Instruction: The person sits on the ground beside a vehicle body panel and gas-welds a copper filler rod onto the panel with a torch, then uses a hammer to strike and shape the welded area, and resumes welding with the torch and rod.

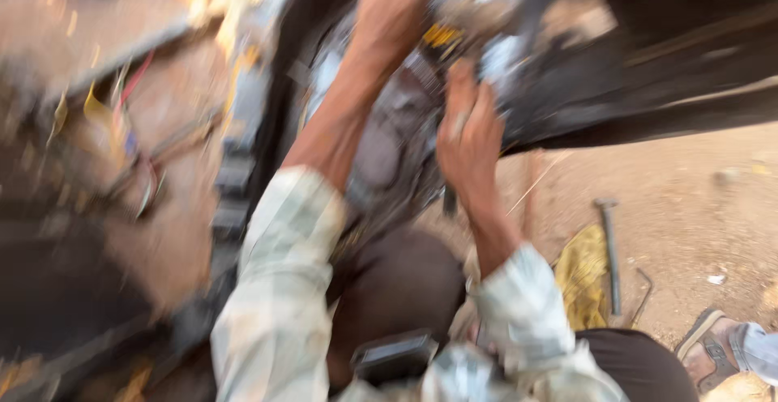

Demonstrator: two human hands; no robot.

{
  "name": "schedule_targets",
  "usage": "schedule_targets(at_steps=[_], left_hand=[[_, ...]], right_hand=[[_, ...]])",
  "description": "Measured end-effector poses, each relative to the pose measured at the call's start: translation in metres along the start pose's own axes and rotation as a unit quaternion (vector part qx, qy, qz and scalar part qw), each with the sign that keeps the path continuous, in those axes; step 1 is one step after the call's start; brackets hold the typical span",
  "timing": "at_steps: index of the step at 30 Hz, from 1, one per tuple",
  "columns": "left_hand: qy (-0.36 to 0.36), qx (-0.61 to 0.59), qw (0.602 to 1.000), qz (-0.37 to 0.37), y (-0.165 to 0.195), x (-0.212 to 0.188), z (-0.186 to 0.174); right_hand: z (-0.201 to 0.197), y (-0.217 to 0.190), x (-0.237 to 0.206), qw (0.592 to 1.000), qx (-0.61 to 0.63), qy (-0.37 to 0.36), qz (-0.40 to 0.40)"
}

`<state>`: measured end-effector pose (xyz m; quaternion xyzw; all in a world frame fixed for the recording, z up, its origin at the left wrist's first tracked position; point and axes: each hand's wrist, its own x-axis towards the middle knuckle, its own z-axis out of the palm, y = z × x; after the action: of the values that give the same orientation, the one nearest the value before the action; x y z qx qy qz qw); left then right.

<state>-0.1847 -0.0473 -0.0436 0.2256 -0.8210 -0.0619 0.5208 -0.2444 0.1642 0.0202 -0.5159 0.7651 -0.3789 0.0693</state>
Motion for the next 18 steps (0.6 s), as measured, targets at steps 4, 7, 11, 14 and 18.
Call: schedule_targets(at_steps=[4, 7, 11, 14, 18], left_hand=[[-0.118, -0.018, 0.993, -0.025, 0.036, 0.002, -0.035], [-0.128, -0.033, 0.99, 0.046, 0.062, -0.011, -0.049], [-0.095, 0.02, 0.989, 0.108, 0.075, -0.03, -0.064], [-0.099, 0.043, 0.989, 0.096, 0.075, -0.04, -0.074], [-0.106, 0.033, 0.991, 0.071, 0.063, -0.044, -0.074]], right_hand=[[0.0, 0.025, -0.025, 0.961, 0.184, 0.129, -0.16], [-0.019, 0.037, -0.031, 0.836, 0.461, -0.043, 0.297], [-0.046, 0.04, -0.012, 0.622, 0.691, -0.161, 0.33], [-0.055, 0.036, -0.016, 0.667, 0.664, -0.179, 0.287], [-0.051, 0.032, -0.046, 0.76, 0.566, -0.125, 0.295]])
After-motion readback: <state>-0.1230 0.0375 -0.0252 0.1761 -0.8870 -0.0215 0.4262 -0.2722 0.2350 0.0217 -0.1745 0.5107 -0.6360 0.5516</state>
